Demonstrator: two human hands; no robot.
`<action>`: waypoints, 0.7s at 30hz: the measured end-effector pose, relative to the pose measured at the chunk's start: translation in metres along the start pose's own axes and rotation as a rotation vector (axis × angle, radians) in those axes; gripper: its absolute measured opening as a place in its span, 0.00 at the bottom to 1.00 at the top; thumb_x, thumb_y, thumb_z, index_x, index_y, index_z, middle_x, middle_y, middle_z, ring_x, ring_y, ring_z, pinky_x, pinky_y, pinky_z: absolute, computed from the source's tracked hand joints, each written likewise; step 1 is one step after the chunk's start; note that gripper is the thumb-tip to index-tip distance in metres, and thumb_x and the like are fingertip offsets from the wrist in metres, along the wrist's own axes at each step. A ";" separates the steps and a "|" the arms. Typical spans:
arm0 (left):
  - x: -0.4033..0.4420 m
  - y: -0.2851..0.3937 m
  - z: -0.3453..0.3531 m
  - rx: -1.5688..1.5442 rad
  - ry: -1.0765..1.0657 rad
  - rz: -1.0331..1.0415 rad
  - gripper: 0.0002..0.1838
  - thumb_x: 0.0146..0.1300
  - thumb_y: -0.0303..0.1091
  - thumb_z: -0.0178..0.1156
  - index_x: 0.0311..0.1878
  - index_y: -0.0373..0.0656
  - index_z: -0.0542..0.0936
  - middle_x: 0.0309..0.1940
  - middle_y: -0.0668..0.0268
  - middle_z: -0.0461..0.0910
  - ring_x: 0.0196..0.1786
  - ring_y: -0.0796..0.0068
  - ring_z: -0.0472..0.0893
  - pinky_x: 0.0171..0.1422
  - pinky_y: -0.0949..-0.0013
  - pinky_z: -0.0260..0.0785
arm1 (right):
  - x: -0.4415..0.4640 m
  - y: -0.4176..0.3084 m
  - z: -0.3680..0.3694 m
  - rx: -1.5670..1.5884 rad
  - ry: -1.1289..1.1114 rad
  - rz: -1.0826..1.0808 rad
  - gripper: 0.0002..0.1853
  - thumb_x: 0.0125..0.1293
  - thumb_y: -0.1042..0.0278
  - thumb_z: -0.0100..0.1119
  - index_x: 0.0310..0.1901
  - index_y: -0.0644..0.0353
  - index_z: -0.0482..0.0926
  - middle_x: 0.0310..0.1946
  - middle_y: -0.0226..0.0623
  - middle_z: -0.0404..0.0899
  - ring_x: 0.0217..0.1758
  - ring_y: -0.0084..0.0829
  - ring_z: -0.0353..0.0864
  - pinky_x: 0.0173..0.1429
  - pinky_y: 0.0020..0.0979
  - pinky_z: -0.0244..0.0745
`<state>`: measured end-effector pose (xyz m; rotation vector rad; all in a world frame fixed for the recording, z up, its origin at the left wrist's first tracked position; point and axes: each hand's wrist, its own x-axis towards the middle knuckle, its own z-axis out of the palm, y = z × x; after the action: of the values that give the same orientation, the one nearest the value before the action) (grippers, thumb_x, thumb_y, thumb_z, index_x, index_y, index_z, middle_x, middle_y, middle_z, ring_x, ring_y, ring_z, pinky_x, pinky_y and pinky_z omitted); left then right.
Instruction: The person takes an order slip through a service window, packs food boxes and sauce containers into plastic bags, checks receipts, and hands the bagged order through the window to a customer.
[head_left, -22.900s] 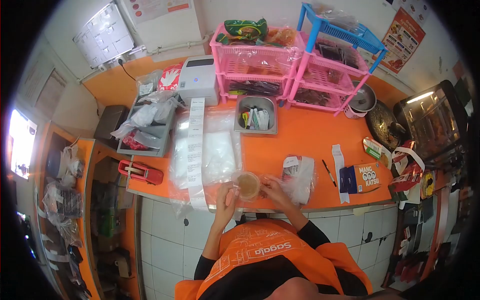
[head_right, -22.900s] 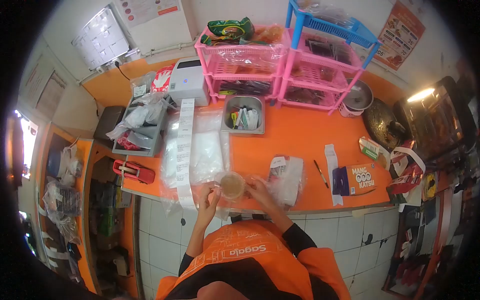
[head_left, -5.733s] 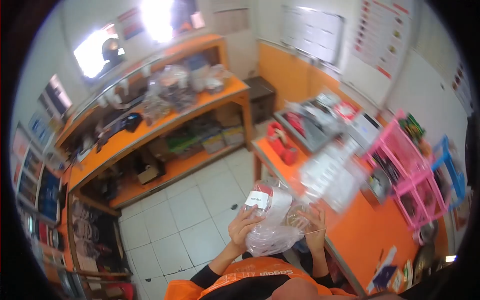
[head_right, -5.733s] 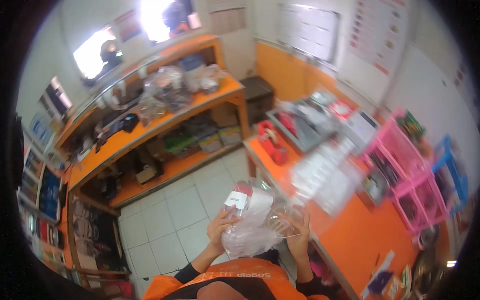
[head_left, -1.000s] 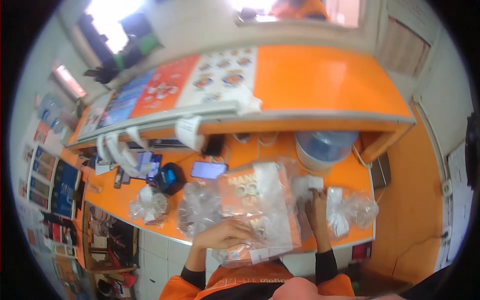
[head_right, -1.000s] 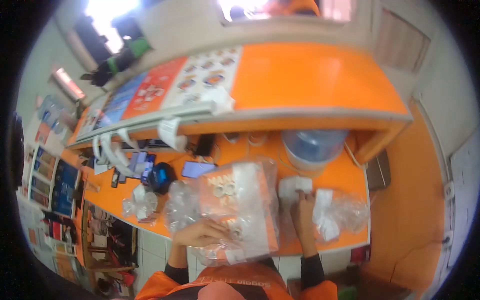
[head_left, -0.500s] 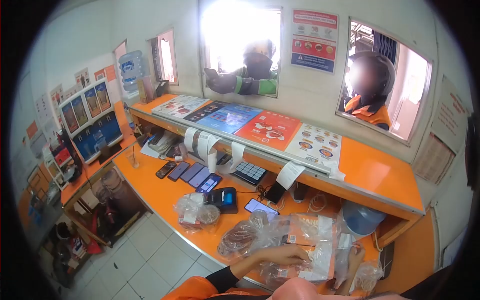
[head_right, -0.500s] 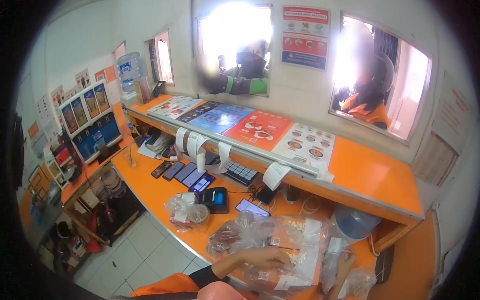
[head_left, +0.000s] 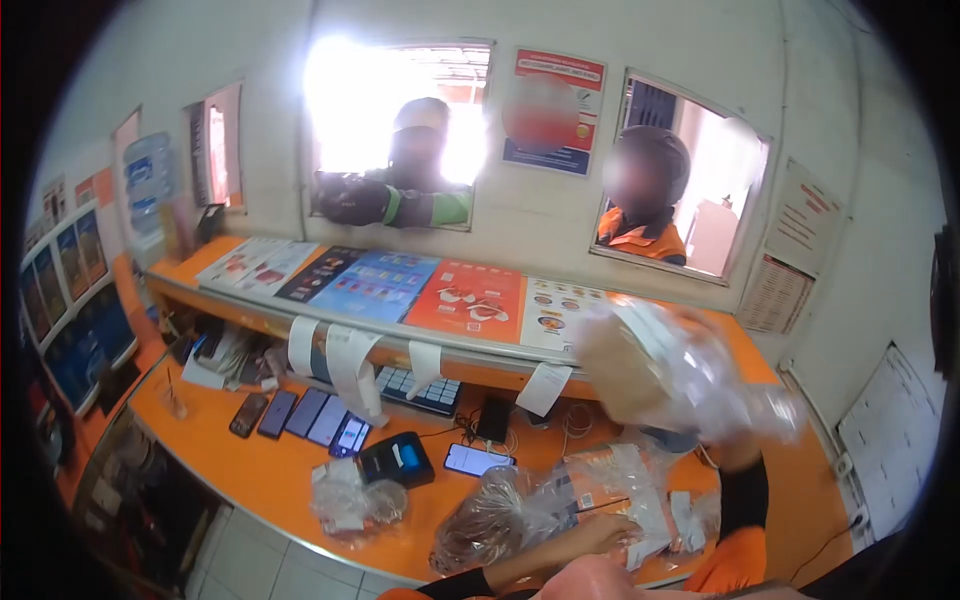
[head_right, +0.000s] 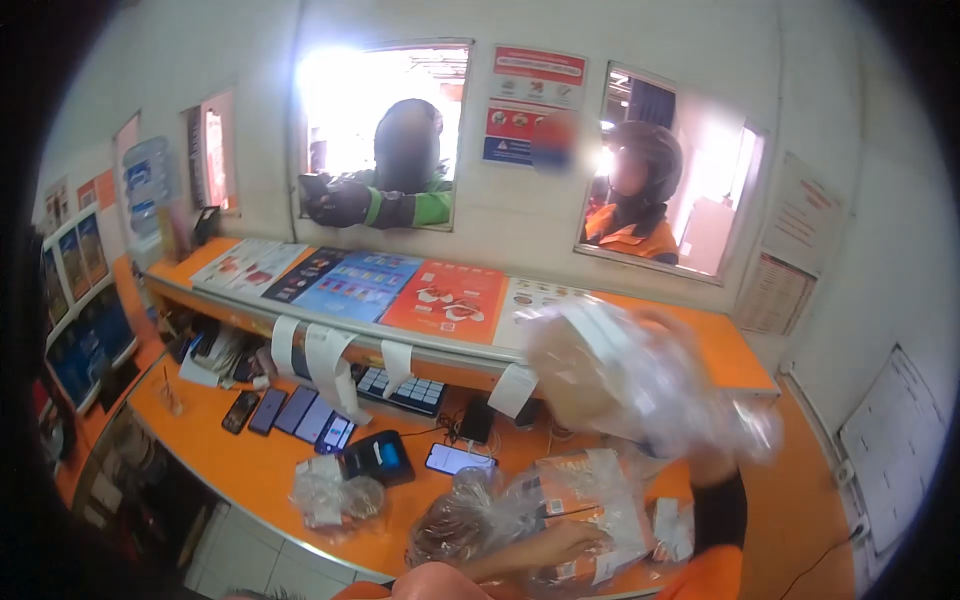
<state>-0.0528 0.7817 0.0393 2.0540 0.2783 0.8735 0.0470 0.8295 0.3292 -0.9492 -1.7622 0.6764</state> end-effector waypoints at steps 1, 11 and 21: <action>-0.001 0.000 0.004 0.001 -0.019 0.009 0.15 0.59 0.27 0.52 0.48 0.35 0.78 0.41 0.52 0.81 0.39 0.57 0.81 0.45 0.63 0.72 | 0.033 0.000 0.029 0.087 -0.074 0.036 0.09 0.58 0.74 0.54 0.41 0.65 0.75 0.36 0.34 0.76 0.38 0.25 0.74 0.44 0.29 0.71; -0.028 0.016 -0.025 -0.065 -0.003 -0.040 0.16 0.60 0.26 0.51 0.51 0.36 0.77 0.46 0.53 0.80 0.45 0.58 0.81 0.51 0.63 0.73 | 0.263 0.085 0.283 0.725 -0.171 0.479 0.12 0.62 0.70 0.54 0.46 0.64 0.74 0.39 0.34 0.76 0.39 0.24 0.75 0.44 0.29 0.72; -0.025 0.015 -0.028 -0.136 -0.061 -0.080 0.19 0.57 0.25 0.52 0.53 0.36 0.76 0.49 0.52 0.78 0.47 0.56 0.81 0.52 0.63 0.72 | 0.282 0.119 0.315 0.606 -0.012 0.589 0.18 0.65 0.63 0.56 0.53 0.63 0.71 0.45 0.36 0.75 0.44 0.26 0.76 0.50 0.31 0.73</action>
<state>-0.0917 0.7780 0.0494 1.9269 0.2591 0.7591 -0.2714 1.1243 0.2617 -1.0198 -1.1499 1.4898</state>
